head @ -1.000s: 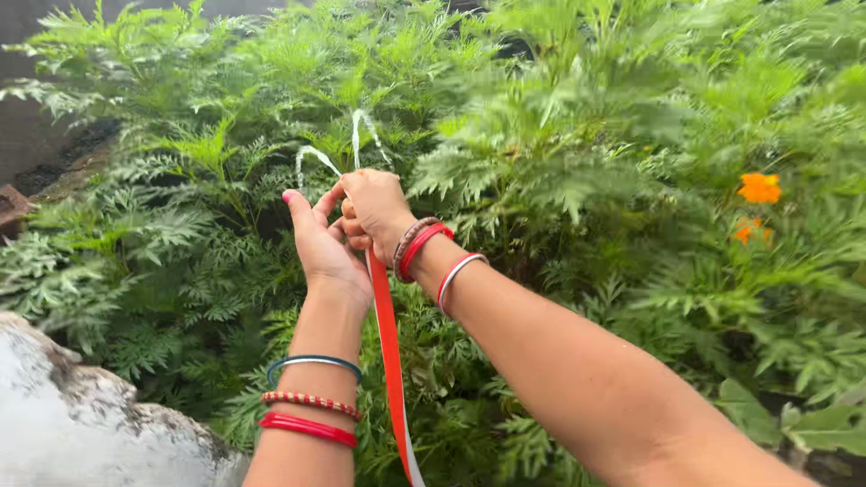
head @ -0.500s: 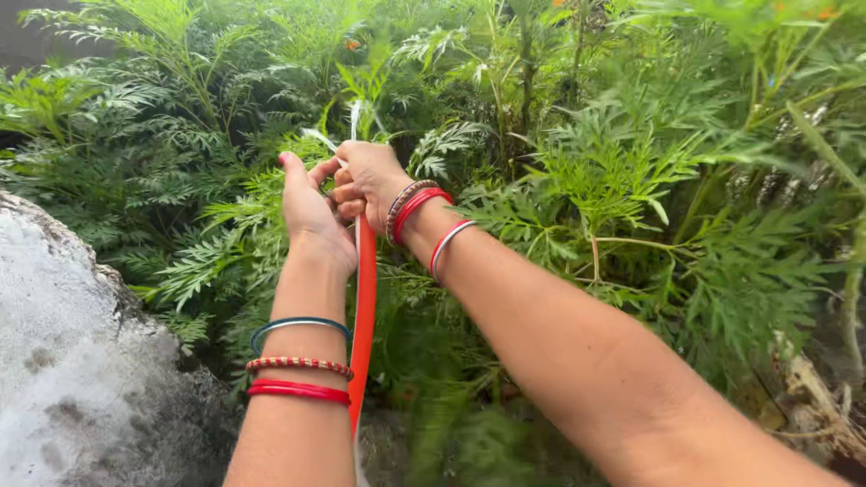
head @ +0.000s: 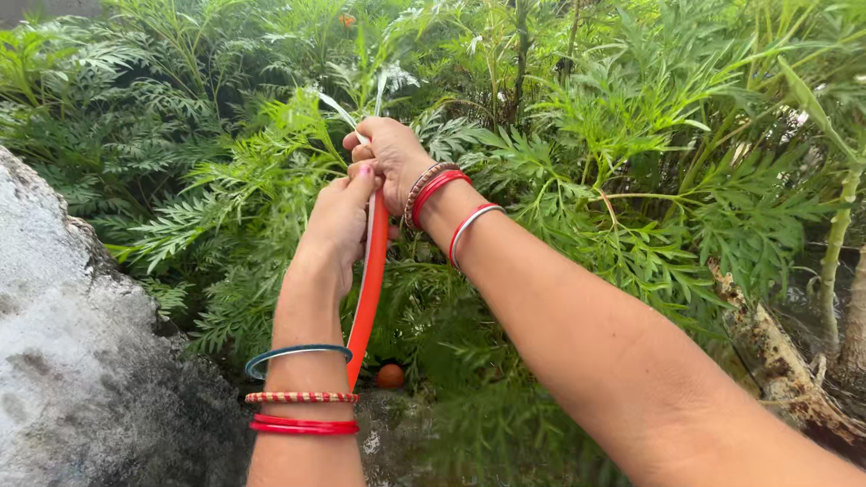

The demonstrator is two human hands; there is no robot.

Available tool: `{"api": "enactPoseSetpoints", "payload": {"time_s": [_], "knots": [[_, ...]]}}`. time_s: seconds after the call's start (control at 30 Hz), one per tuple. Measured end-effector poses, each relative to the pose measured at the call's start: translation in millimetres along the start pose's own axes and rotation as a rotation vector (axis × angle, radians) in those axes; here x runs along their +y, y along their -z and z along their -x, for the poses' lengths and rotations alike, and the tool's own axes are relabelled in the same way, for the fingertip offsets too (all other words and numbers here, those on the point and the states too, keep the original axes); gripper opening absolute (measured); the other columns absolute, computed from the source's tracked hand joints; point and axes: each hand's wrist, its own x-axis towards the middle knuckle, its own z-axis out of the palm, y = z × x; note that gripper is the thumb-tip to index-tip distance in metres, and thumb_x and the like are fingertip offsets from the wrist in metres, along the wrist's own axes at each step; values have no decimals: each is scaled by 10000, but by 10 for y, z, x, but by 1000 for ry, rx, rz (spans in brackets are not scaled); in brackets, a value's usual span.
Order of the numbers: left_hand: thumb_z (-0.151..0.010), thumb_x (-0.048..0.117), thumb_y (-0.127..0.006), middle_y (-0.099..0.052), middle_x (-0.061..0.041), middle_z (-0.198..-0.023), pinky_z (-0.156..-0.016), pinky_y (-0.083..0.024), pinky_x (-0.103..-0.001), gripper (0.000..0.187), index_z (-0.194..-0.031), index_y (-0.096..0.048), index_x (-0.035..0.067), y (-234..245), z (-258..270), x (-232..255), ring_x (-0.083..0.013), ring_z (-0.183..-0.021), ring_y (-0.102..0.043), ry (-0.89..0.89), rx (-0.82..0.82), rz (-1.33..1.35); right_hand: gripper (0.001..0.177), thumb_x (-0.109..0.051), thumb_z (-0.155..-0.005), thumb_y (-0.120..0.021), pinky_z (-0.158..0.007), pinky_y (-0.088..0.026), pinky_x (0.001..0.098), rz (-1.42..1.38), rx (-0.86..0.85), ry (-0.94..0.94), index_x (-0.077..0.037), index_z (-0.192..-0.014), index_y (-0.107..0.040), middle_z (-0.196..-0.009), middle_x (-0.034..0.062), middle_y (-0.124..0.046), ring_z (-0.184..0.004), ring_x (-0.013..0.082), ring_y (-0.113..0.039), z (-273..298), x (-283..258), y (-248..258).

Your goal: The person waters various potted plants on a rooftop garden using a hose, controlling the water flow by pinching the end of the hose and moving it between different pots.

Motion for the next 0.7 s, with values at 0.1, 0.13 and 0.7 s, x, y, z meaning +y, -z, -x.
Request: {"api": "enactPoseSetpoints", "payload": {"time_s": [0.1, 0.13, 0.7], "knots": [[-1021, 424, -510, -651, -39, -816, -507, -508, -305, 368, -1121, -603, 82, -44, -49, -200, -160, -568, -590, -141, 1, 93, 173, -201, -977, -494, -381, -308, 263, -59, -22, -41, -31, -970, -521, -553, -35, -397, -404, 90, -301, -68, 56, 94], [-1021, 432, -526, -655, -44, -809, -500, -500, -297, 385, -1123, -612, 71, -50, -50, -253, -153, -560, -586, -165, 15, 129, 186, -219, -983, -486, -385, -317, 268, -70, -25, -49, -36, -968, -516, -549, -35, -394, -401, 94, -299, -84, 64, 97], [-1068, 444, -401, -625, -27, -759, -442, -457, -313, 414, -1065, -611, 87, -8, -164, -353, -151, -502, -544, -190, 143, 246, 101, -119, -928, -558, -407, -337, 294, 140, 40, 99, -37, -885, -518, -620, 17, -464, -463, 125, -402, -56, 173, -105]]}}
